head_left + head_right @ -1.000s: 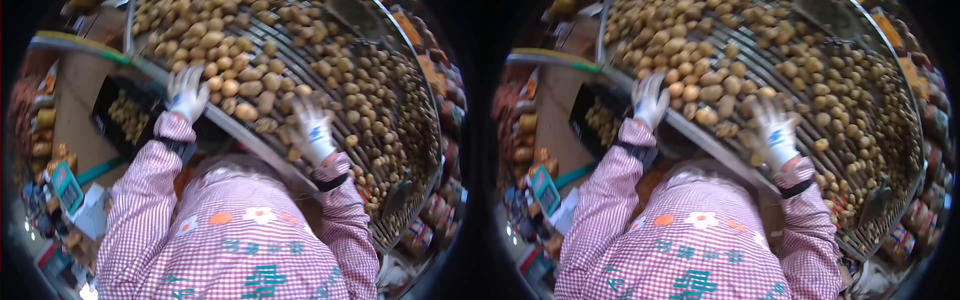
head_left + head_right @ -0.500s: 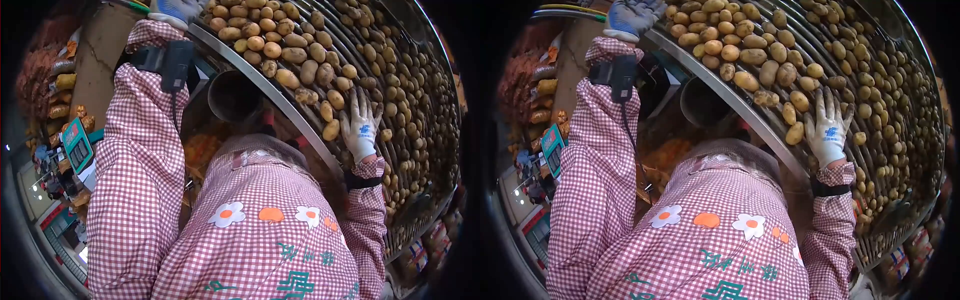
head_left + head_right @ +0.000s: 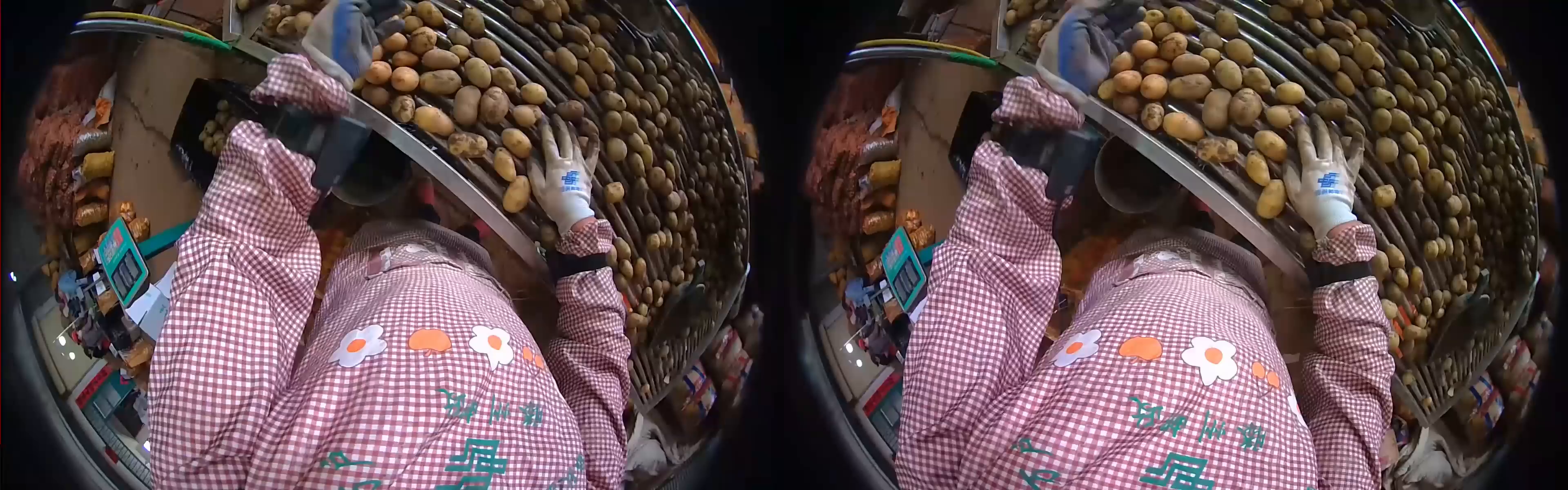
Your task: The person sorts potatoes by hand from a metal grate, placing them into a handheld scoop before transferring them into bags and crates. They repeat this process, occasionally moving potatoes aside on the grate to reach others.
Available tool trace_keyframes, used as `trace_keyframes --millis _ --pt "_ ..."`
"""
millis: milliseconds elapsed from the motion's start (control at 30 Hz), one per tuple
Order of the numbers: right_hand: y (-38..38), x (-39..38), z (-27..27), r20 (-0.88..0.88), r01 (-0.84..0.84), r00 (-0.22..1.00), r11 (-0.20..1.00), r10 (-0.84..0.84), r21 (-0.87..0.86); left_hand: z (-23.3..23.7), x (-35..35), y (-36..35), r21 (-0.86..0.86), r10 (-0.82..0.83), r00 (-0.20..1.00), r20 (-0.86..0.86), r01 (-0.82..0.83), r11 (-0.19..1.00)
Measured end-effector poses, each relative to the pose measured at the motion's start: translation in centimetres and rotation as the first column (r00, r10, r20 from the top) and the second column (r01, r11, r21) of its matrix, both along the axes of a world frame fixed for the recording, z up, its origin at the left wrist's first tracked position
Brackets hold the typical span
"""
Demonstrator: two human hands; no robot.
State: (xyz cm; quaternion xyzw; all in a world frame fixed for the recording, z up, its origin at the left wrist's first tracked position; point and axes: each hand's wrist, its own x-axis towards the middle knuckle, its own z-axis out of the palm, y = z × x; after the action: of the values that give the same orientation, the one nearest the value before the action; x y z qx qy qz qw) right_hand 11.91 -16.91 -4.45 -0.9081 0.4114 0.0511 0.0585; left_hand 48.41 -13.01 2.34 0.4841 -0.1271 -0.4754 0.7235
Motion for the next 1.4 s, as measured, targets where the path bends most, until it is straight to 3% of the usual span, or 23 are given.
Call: trace_keyframes --millis 33,67,100,167,233,300,333,367,433,500,600,767,833,900,967,1000,1033,1167,1267,1367,1400 --pt "0.0 0.0 0.1 -0.001 0.01 1.0 1.0 -0.01 -0.002 0.1 -1.0 0.3 0.063 -0.109 0.957 0.27 0.095 0.993" --pt "0.2 0.1 0.2 -0.008 0.01 1.0 1.0 -0.01 -0.001 0.3 -0.9 0.6 0.131 -0.277 0.867 0.414 0.244 0.961" --pt "0.2 0.1 0.2 -0.013 0.009 1.0 1.0 -0.009 -0.002 0.4 -0.6 1.0 0.218 -0.429 0.727 0.535 0.372 0.902" --pt "0.1 0.0 -0.1 -0.008 0.025 1.0 1.0 -0.025 0.013 0.0 -1.5 1.8 0.346 -0.553 0.516 0.654 0.446 0.826" --pt "0.1 0.3 0.6 -0.046 0.005 0.999 0.999 -0.003 0.036 0.3 -2.1 1.4 0.3 -0.566 0.624 0.538 0.486 0.821" --pt "0.0 0.5 0.9 -0.072 0.002 0.997 0.999 0.001 0.049 -1.6 -2.3 -0.8 0.078 -0.402 0.787 0.468 0.417 0.906" --pt "0.1 0.5 1.0 -0.069 0.0 0.998 0.999 0.003 0.046 -0.6 -2.9 -2.9 0.0 -0.423 0.862 0.278 0.44 0.898" --pt "0.2 0.7 1.1 -0.066 0.001 0.998 0.999 0.002 0.043 -0.3 -5.0 -4.2 -0.009 -0.285 0.956 0.073 0.287 0.958" --pt "0.3 1.0 1.4 -0.08 0.029 0.997 0.998 -0.024 0.063 0.9 -7.7 -6.5 -0.078 -0.253 0.955 -0.156 0.243 0.967" --pt "0.2 0.7 1.1 -0.017 0.028 0.999 0.997 -0.027 0.071 0.3 -8.6 -8.3 -0.158 -0.355 0.863 -0.361 0.318 0.935" --pt "0.1 0.3 0.9 0.023 0.04 0.999 0.994 -0.043 0.104 2.0 -12.4 -7.4 -0.107 -0.32 0.885 -0.338 0.302 0.947" --pt "-0.1 -1.4 2.4 0.113 0.01 0.993 0.965 -0.04 0.261 -1.2 -14.6 -5.0 -0.013 -0.469 0.84 -0.274 0.484 0.875" --pt "1.6 -3.0 2.9 0.264 0.023 0.963 0.988 -0.063 0.151 -1.3 -16.7 -3.1 0.086 -0.48 0.853 -0.206 0.505 0.859" --pt "4.1 -6.0 3.6 0.448 0.055 0.89 0.995 -0.089 0.087 -1.5 -18.5 -0.5 0.137 -0.588 0.808 -0.029 0.586 0.798" --pt "6.4 -9.5 5.3 0.478 0.122 0.862 0.984 -0.17 0.13 -1.7 -19.5 2.0 0.176 -0.651 0.752 0.1 0.631 0.756" --pt "7.4 -11.3 5.9 0.453 0.193 0.858 0.97 -0.24 0.15 -1.9 -20.0 3.0 0.212 -0.654 0.754 0.06 0.631 0.746" --pt "8.5 -13.1 6.0 0.386 0.273 0.871 0.953 -0.304 0.134 -1.6 -20.5 3.6 0.256 -0.638 0.77 0.032 0.61 0.749" --pt "11.0 -19.6 5.0 0.425 0.438 0.796 0.895 -0.431 0.086 -2.0 -20.5 4.1 0.169 -0.513 0.855 -0.081 0.519 0.838" --pt "11.0 -21.4 5.0 0.464 0.417 0.789 0.905 -0.403 0.077 -0.9 -19.3 2.8 0.063 -0.394 0.888 -0.237 0.419 0.906" --pt "10.4 -21.7 5.5 0.499 0.294 0.814 0.952 -0.298 0.088 1.2 -18.0 0.7 -0.067 -0.296 0.889 -0.349 0.292 0.954" --pt "10.1 -21.6 5.7 0.502 0.261 0.821 0.961 -0.273 0.095 3.5 -19.1 -0.4 0.066 -0.09 0.94 -0.329 0.118 0.991"
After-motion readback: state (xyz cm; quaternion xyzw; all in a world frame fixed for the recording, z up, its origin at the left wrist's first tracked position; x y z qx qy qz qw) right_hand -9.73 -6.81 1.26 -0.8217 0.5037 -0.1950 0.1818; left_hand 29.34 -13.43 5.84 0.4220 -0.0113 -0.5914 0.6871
